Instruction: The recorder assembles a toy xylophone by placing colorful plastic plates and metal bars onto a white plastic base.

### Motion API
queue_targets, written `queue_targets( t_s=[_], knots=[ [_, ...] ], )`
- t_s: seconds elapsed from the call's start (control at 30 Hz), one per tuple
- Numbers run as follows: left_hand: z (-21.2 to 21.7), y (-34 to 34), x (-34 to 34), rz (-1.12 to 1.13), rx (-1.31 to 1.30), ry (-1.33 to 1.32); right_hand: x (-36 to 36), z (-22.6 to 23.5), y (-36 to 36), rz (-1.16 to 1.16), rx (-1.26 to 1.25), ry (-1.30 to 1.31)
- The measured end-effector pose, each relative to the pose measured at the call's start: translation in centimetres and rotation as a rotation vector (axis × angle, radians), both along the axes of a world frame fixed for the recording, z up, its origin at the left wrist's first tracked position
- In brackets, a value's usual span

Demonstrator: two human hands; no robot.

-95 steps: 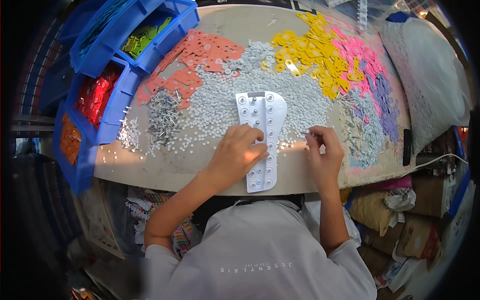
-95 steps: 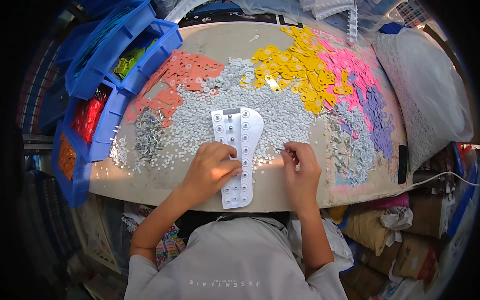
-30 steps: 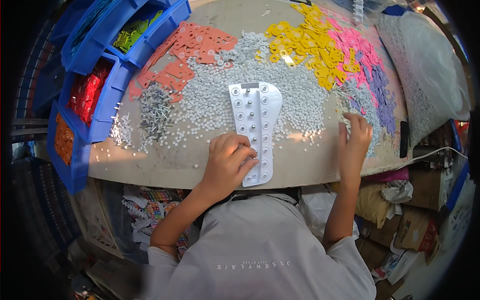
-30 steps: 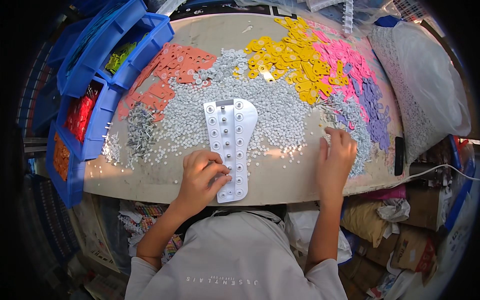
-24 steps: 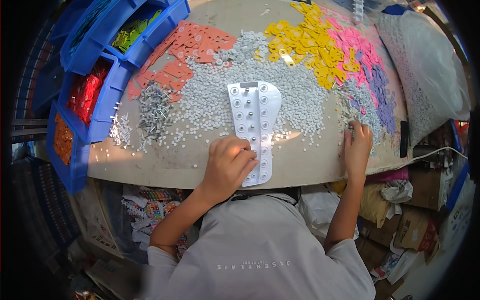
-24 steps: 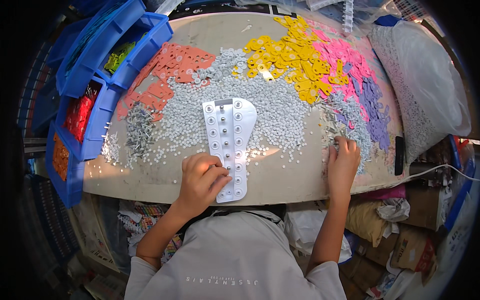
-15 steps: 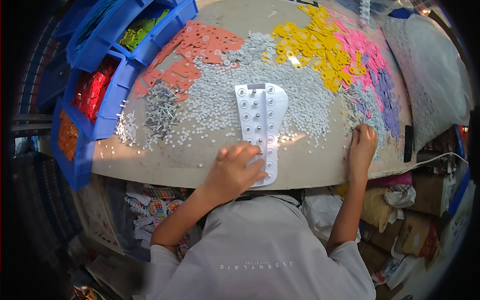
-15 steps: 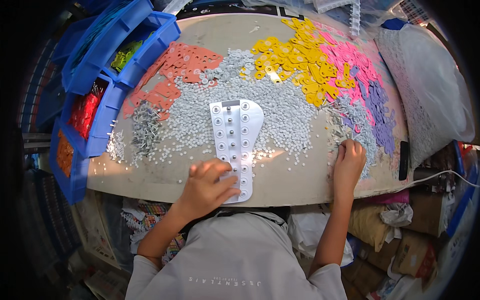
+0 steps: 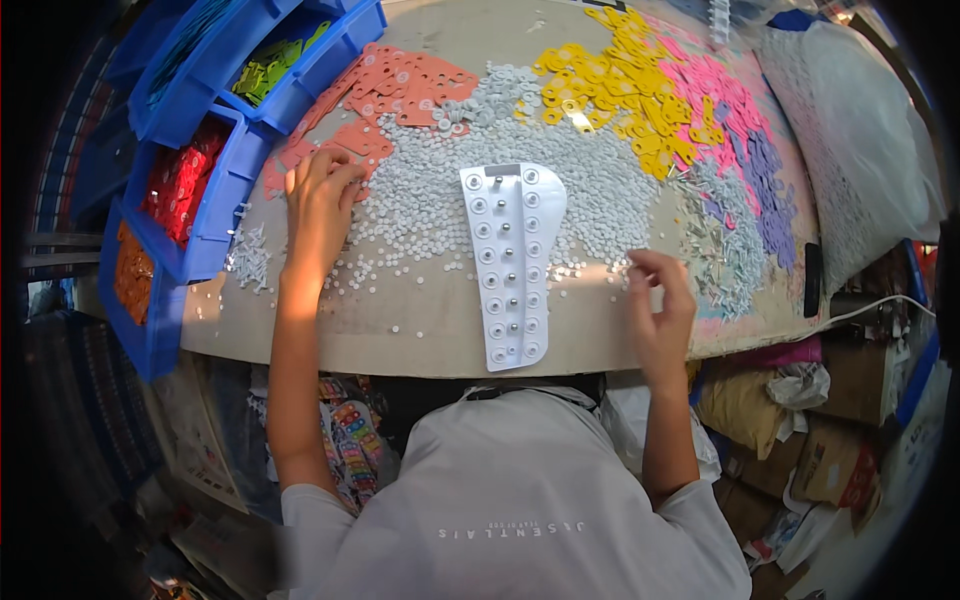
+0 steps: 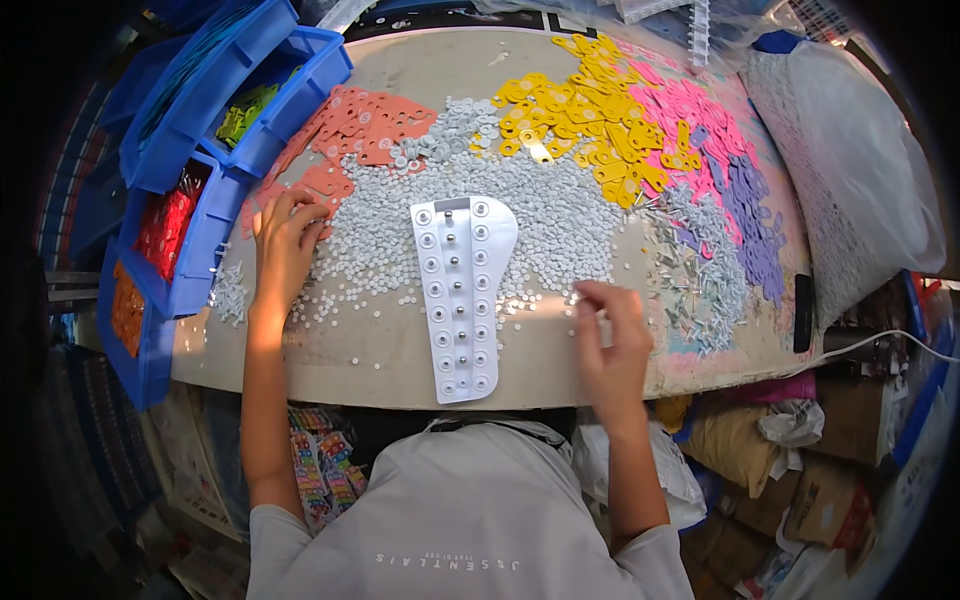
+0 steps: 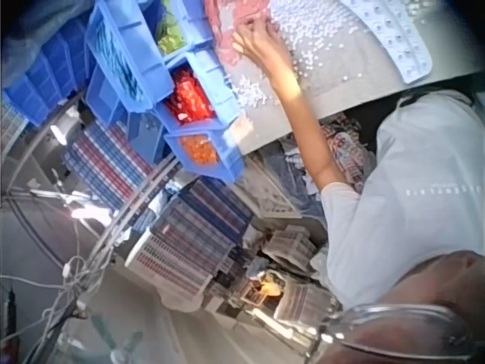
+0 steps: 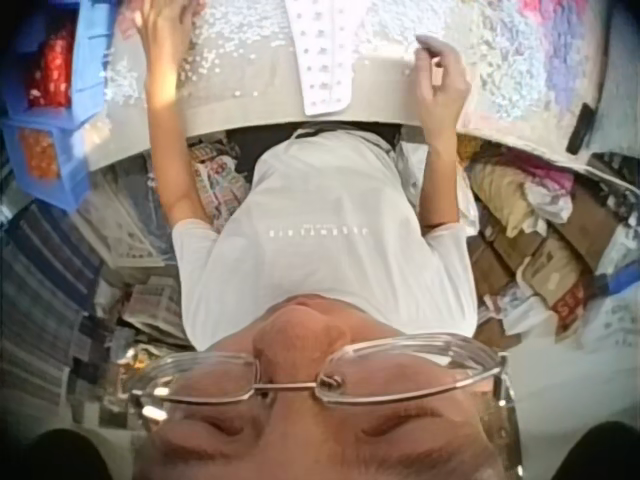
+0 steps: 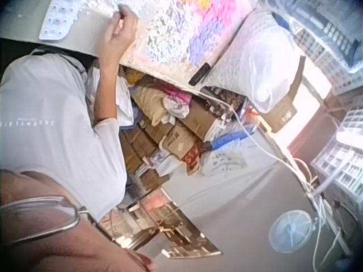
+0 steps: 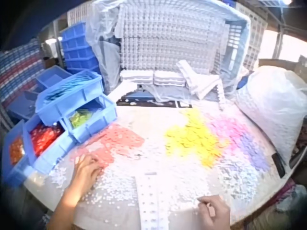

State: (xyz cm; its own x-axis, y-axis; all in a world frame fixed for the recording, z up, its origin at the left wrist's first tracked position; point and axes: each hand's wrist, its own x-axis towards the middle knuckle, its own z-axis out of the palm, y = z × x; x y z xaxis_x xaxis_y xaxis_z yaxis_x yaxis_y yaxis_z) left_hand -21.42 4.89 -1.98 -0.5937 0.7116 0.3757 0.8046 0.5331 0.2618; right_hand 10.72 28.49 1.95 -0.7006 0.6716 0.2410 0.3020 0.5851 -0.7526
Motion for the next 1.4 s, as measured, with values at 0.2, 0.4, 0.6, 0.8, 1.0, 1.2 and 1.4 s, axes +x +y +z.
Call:
queue_targets(
  t_s=[0.2, 0.4, 0.6, 0.8, 1.0, 1.2, 1.4],
  knots=[
    [-0.4, 0.1, 0.2, -0.015, 0.032, 0.035, -0.3, 0.4, -5.7, 0.245, -0.349, 0.011],
    [-0.9, -0.1, 0.2, 0.006, 0.047, 0.06, -0.8, -1.3, -7.3, 0.461, -0.087, -0.006],
    [0.1, 1.1, 1.8, 0.013, 0.067, 0.048, -1.2, -1.4, -7.1, 0.527, 0.077, 0.005],
    [1.3, 3.9, 4.1, -0.11, 0.193, -0.061, -0.9, -1.3, -6.9, 0.596, 0.141, -0.045],
    [0.9, 6.9, 5.9, -0.195, 0.243, -0.271, -1.5, 0.3, -6.3, 0.604, 0.181, -0.002],
    [0.3, 7.5, 6.3, -0.234, 0.146, -0.384, -4.8, 0.7, -1.7, 0.28, 0.272, 0.042],
    [1.8, 7.5, 3.2, -0.049, 0.332, -0.845, -11.4, -0.8, 3.5, 0.285, 0.34, 0.029]
  ],
)
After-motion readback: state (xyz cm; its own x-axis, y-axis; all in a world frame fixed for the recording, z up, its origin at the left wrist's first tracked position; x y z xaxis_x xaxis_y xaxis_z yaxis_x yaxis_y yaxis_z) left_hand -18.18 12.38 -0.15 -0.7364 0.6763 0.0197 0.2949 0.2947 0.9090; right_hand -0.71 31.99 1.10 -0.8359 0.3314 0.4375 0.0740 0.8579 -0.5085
